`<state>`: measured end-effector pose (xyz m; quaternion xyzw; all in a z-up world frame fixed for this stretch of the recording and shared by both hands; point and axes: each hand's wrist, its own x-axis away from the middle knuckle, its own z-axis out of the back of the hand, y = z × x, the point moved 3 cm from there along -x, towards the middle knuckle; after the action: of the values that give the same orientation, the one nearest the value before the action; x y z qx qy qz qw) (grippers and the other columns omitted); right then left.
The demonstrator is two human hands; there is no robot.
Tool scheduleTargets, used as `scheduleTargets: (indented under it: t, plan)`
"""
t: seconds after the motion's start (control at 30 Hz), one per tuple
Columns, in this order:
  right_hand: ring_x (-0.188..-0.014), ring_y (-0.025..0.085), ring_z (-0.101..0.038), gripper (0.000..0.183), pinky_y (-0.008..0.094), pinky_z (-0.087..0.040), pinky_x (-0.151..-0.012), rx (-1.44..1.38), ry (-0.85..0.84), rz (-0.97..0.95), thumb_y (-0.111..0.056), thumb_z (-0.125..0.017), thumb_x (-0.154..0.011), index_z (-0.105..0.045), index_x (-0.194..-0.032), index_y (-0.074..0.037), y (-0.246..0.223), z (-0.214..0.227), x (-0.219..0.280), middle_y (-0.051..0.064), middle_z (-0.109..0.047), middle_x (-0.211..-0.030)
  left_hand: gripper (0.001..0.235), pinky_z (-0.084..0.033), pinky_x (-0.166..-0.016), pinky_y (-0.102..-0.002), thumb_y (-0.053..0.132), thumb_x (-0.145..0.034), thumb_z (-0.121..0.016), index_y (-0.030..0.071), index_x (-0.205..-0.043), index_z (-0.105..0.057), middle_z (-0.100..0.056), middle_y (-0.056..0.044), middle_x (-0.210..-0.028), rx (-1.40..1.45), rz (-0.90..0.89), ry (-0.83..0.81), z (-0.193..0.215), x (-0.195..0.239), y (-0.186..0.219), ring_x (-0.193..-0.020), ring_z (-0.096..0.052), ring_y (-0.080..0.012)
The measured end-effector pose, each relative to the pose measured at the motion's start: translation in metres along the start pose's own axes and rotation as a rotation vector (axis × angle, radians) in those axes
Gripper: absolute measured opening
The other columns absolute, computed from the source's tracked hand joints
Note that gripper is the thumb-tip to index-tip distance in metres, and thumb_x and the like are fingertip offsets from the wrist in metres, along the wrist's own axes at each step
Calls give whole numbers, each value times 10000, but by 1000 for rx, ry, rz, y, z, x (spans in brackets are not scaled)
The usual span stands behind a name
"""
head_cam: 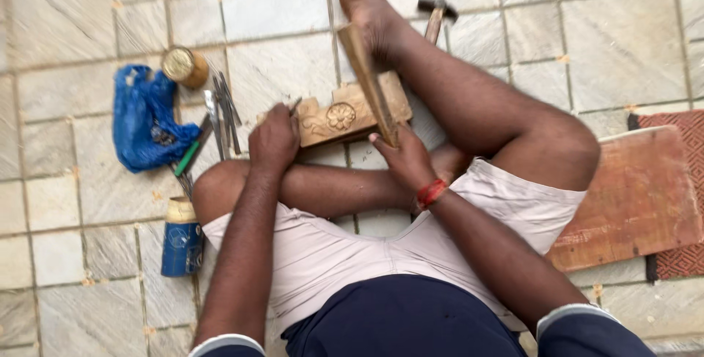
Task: The person sits cross-legged on a tiled floor and carves a floral design into a small rectangular wooden block. They use a chisel held in the left hand and a wooden mallet in the right hand to strike the chisel, removing wood shavings and refining the pattern.
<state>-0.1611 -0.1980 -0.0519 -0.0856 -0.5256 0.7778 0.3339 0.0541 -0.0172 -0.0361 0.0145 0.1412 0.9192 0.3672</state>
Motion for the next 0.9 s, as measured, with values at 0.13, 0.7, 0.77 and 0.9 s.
scheduleTargets:
  t: [0.13,0.7,0.77,0.9]
  plan:
    - [-747,235,-674,437,409,-531,-688,36,-60,-12,-485,-673,-971,-672,-995,-48,3,-16,-34,106,-657,-832,298,-558,-920,-522,316,-1065,-504,56,-1133,-633,-729,-186,-1108,0,303,-325,-1,0,0,-1005,-712,-363]
    - [-764,62,-545,340,275,-484,-672,-268,44,197,-375,-695,-1045,-652,-1059,-39,5,-3,-70,-21,-619,-850,521,-466,-1105,-516,423,-1073,-375,48,-1289,-665,-665,-191,-1332,101,423,-765,4,-27,-20,-1190,-640,-322]
    - [-812,46,-583,343,255,-502,-706,-295,25,232,-362,-699,-1032,-638,-1151,-46,1,-4,-79,-37,-661,-910,550,-520,-1111,-492,448,-1064,-389,44,-1250,-714,-716,-201,-1327,117,442,-844,8,-25,-24,-1190,-687,-337]
    - [-658,101,-530,347,295,-466,-574,-194,-12,-82,-368,-731,-1002,-650,-1009,-31,-7,5,-87,25,-588,-789,582,-425,-1096,-514,528,-1062,-324,83,-1187,-678,-594,-173,-1379,356,680,-667,14,-19,-34,-1212,-577,-316]
